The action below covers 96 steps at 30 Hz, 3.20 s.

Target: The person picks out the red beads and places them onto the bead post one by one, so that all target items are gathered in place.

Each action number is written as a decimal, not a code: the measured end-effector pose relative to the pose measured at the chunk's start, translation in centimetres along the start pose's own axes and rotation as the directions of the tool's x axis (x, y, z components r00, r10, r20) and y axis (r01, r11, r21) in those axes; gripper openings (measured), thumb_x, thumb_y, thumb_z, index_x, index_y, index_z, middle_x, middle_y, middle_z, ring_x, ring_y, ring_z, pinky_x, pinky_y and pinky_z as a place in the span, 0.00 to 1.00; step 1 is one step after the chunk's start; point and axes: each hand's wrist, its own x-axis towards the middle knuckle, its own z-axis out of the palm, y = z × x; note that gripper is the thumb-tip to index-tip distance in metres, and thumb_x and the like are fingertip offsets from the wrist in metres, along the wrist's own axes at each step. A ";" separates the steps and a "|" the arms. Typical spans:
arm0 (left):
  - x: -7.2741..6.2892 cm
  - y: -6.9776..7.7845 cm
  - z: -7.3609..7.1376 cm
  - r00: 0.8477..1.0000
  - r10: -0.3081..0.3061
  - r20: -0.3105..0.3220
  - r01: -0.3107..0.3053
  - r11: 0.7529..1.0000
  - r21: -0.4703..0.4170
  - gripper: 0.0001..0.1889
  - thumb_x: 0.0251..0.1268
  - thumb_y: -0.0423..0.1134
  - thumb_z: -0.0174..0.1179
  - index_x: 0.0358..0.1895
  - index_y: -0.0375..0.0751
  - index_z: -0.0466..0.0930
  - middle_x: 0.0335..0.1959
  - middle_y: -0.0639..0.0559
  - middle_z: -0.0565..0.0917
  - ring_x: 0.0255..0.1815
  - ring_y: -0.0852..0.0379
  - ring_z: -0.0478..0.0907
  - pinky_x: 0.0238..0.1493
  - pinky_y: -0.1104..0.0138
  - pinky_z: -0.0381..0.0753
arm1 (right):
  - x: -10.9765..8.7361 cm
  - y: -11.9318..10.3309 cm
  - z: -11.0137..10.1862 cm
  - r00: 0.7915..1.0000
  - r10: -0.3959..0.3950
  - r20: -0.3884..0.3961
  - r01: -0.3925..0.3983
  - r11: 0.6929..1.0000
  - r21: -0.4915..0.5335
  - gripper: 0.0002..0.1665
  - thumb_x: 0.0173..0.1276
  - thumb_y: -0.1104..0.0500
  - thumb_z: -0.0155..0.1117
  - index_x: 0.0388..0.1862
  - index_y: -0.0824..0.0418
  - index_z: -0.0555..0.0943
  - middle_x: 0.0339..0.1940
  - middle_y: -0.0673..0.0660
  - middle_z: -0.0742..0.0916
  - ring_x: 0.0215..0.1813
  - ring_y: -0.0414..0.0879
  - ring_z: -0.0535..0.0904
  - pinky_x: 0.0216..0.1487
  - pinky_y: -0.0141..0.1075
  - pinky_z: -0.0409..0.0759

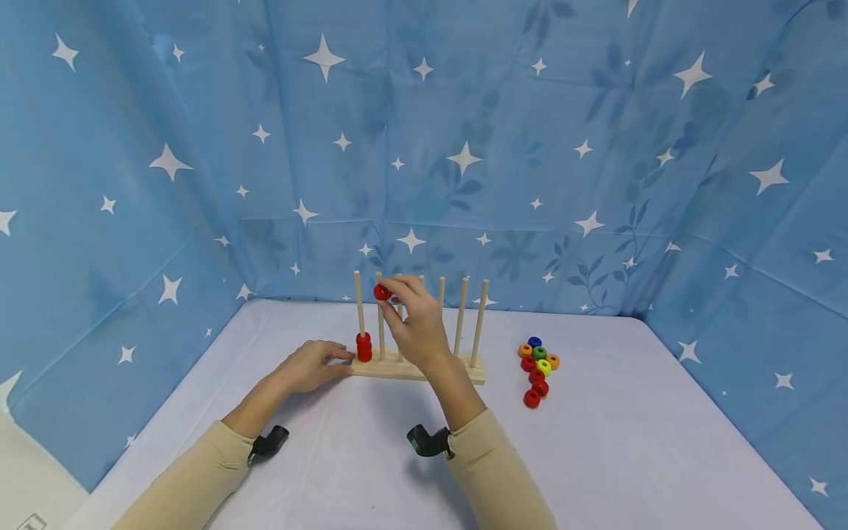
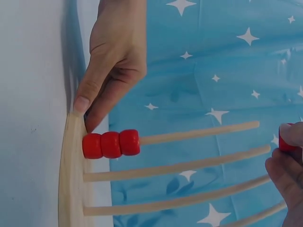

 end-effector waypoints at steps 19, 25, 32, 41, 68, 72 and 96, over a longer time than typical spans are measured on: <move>-0.2 0.2 -0.1 1.000 0.014 -0.008 -0.014 1.000 -0.018 0.17 0.71 0.46 0.68 0.59 0.48 0.89 0.65 0.44 0.84 0.71 0.41 0.76 0.70 0.43 0.74 | 0.3 -0.5 2.0 0.999 0.011 -0.049 -0.007 0.997 0.078 0.19 0.69 0.69 0.71 0.58 0.68 0.84 0.51 0.62 0.88 0.52 0.53 0.87 0.51 0.38 0.89; -0.1 0.1 0.0 1.000 0.011 -0.007 -0.011 1.000 -0.022 0.17 0.71 0.46 0.68 0.59 0.48 0.89 0.64 0.44 0.85 0.71 0.41 0.76 0.70 0.43 0.74 | 0.4 -0.6 2.4 0.997 0.038 -0.067 -0.036 0.999 0.036 0.18 0.68 0.71 0.71 0.57 0.68 0.84 0.51 0.62 0.88 0.52 0.53 0.87 0.51 0.41 0.89; -0.1 0.0 0.0 1.000 0.012 -0.005 -0.013 1.000 -0.020 0.17 0.71 0.46 0.68 0.59 0.48 0.89 0.65 0.43 0.84 0.71 0.40 0.76 0.70 0.43 0.74 | 0.7 -0.6 2.6 0.995 0.040 -0.086 -0.042 0.999 -0.023 0.17 0.69 0.69 0.71 0.56 0.69 0.85 0.51 0.62 0.87 0.51 0.52 0.87 0.52 0.39 0.88; -0.1 0.0 -0.1 1.000 0.009 -0.005 -0.009 1.000 -0.009 0.17 0.71 0.47 0.68 0.60 0.48 0.89 0.65 0.44 0.84 0.72 0.40 0.76 0.70 0.43 0.74 | 1.2 -0.7 2.8 0.996 0.038 -0.086 -0.039 0.999 -0.001 0.16 0.70 0.70 0.70 0.56 0.70 0.85 0.50 0.61 0.87 0.51 0.52 0.87 0.53 0.38 0.88; -0.3 0.2 -0.1 1.000 -0.002 0.007 0.002 1.000 -0.012 0.17 0.71 0.45 0.68 0.59 0.48 0.89 0.66 0.42 0.83 0.71 0.38 0.75 0.70 0.42 0.73 | 3.1 -1.2 3.4 0.992 0.110 -0.068 -0.098 0.983 0.153 0.17 0.67 0.71 0.72 0.55 0.70 0.87 0.49 0.65 0.87 0.45 0.56 0.89 0.47 0.44 0.90; -0.3 0.2 -0.1 1.000 -0.009 0.007 0.009 1.000 -0.026 0.17 0.71 0.46 0.68 0.59 0.48 0.89 0.66 0.43 0.83 0.72 0.40 0.75 0.71 0.43 0.73 | 3.3 -1.3 3.5 0.989 0.132 -0.062 -0.122 0.981 0.148 0.16 0.68 0.70 0.72 0.55 0.69 0.87 0.50 0.64 0.87 0.47 0.56 0.89 0.47 0.44 0.89; -0.2 -0.2 0.1 1.000 0.009 -0.003 -0.009 1.000 -0.018 0.15 0.70 0.45 0.69 0.57 0.48 0.90 0.65 0.43 0.84 0.71 0.40 0.76 0.69 0.43 0.74 | 4.9 -1.8 3.4 0.976 0.214 0.038 -0.213 0.976 -0.035 0.16 0.68 0.66 0.74 0.54 0.68 0.88 0.51 0.60 0.87 0.52 0.51 0.86 0.43 0.33 0.89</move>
